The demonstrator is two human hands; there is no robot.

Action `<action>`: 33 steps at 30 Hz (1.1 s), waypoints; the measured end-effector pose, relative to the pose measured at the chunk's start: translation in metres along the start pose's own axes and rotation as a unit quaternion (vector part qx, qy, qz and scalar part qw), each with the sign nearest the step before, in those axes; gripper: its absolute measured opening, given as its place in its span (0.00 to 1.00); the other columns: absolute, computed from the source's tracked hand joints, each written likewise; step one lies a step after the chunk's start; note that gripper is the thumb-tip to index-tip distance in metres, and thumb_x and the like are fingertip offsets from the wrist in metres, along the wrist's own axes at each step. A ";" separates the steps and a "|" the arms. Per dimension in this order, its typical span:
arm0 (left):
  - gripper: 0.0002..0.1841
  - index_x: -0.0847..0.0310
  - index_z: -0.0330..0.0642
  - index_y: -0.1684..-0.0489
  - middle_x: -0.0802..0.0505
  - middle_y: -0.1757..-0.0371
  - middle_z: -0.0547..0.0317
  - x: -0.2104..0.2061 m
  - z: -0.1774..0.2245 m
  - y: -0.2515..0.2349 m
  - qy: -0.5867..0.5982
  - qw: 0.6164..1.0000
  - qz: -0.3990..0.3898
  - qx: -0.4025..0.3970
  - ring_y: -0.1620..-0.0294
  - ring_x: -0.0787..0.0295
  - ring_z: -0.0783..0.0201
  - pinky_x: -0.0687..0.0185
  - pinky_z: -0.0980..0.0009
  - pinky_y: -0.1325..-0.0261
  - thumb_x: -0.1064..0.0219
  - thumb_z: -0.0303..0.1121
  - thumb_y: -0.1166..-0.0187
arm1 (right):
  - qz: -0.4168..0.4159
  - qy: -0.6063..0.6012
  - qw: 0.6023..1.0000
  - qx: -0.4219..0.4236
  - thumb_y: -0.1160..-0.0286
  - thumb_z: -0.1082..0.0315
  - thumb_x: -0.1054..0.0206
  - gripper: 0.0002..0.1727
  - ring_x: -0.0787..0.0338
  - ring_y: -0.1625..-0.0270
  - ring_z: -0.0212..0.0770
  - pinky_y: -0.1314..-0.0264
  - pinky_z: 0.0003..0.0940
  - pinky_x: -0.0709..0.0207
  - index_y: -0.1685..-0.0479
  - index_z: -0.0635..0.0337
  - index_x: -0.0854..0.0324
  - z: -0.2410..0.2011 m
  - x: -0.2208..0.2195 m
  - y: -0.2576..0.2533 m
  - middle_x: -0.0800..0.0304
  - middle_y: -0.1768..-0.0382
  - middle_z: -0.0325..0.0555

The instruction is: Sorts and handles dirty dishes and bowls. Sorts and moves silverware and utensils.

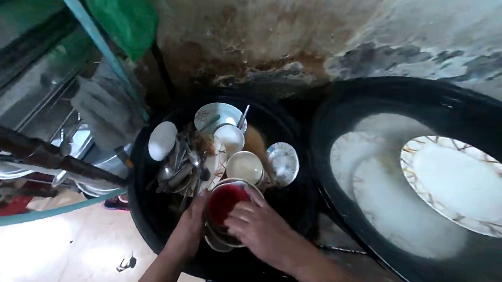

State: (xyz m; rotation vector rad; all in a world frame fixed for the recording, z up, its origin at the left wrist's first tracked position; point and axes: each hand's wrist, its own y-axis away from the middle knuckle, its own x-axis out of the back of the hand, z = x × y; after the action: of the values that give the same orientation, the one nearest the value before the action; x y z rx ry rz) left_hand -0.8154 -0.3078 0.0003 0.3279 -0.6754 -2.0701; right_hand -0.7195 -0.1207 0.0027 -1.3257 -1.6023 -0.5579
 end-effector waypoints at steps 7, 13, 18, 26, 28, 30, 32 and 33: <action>0.36 0.47 0.44 0.07 0.34 0.10 0.45 -0.010 -0.002 -0.008 -0.049 0.999 0.012 0.012 0.15 0.30 0.54 0.25 0.53 0.21 0.37 0.37 0.15 | -0.175 -0.046 0.937 -0.300 0.16 0.75 0.44 0.24 0.25 0.17 0.50 0.15 0.52 0.32 0.24 0.50 0.19 0.051 0.065 0.004 0.22 0.20 0.48; 0.43 0.54 0.41 0.05 0.34 0.10 0.42 -0.026 0.013 -0.021 -0.125 0.992 0.018 0.010 0.14 0.31 0.53 0.28 0.57 0.17 0.31 0.31 0.21 | -0.314 0.074 0.903 -0.284 0.20 0.77 0.40 0.31 0.35 0.12 0.60 0.07 0.70 0.66 0.17 0.44 0.26 0.089 0.038 0.011 0.28 0.16 0.49; 0.38 0.42 0.42 0.09 0.24 0.18 0.42 -0.014 0.014 -0.031 -0.176 0.983 0.055 0.012 0.21 0.23 0.52 0.23 0.55 0.24 0.37 0.19 0.24 | -0.257 0.096 0.918 -0.287 0.15 0.77 0.45 0.29 0.24 0.17 0.51 0.09 0.55 0.46 0.18 0.43 0.24 0.093 0.039 0.002 0.23 0.18 0.42; 0.25 0.34 0.42 0.13 0.25 0.15 0.47 -0.008 0.003 -0.023 -0.098 0.993 0.063 -0.013 0.17 0.27 0.55 0.30 0.54 0.18 0.47 0.37 0.07 | -0.033 -0.101 0.894 -0.435 0.09 0.61 0.44 0.17 0.09 0.41 0.61 0.37 0.67 0.21 0.29 0.52 0.20 0.063 0.088 -0.035 0.08 0.47 0.59; 0.28 0.35 0.42 0.13 0.27 0.13 0.49 -0.010 0.005 -0.017 -0.089 0.994 0.067 -0.018 0.14 0.31 0.58 0.33 0.53 0.15 0.58 0.48 0.04 | -0.089 -0.107 0.896 -0.421 0.10 0.58 0.43 0.17 0.09 0.41 0.60 0.39 0.67 0.20 0.30 0.49 0.19 0.046 0.090 -0.049 0.08 0.46 0.57; 0.33 0.34 0.41 0.13 0.25 0.14 0.49 -0.012 0.008 -0.009 -0.100 0.992 0.068 -0.018 0.15 0.30 0.61 0.32 0.56 0.15 0.64 0.53 0.05 | -0.163 -0.098 0.901 -0.391 0.08 0.52 0.49 0.22 0.10 0.38 0.59 0.35 0.65 0.21 0.26 0.48 0.22 0.033 0.078 -0.059 0.09 0.43 0.56; 0.33 0.41 0.41 0.09 0.31 0.10 0.48 -0.011 0.008 -0.008 -0.095 0.994 0.042 -0.022 0.12 0.34 0.60 0.36 0.56 0.12 0.61 0.53 0.05 | -0.156 -0.125 0.911 -0.361 0.06 0.45 0.56 0.28 0.12 0.33 0.57 0.29 0.62 0.24 0.24 0.50 0.21 0.036 0.058 -0.057 0.09 0.39 0.54; 0.34 0.46 0.41 0.07 0.34 0.09 0.46 -0.009 0.005 -0.010 -0.083 0.996 0.030 -0.020 0.12 0.35 0.58 0.34 0.55 0.13 0.55 0.52 0.07 | -0.135 -0.154 0.910 -0.361 0.06 0.46 0.56 0.29 0.13 0.30 0.57 0.25 0.62 0.26 0.24 0.53 0.21 0.044 0.051 -0.053 0.11 0.36 0.56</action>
State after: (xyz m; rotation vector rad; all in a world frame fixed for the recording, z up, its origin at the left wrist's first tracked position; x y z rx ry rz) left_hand -0.8197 -0.2939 -0.0019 0.1118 -0.7338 -2.0659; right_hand -0.7829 -0.0763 0.0390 -1.8021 -1.9451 -1.2533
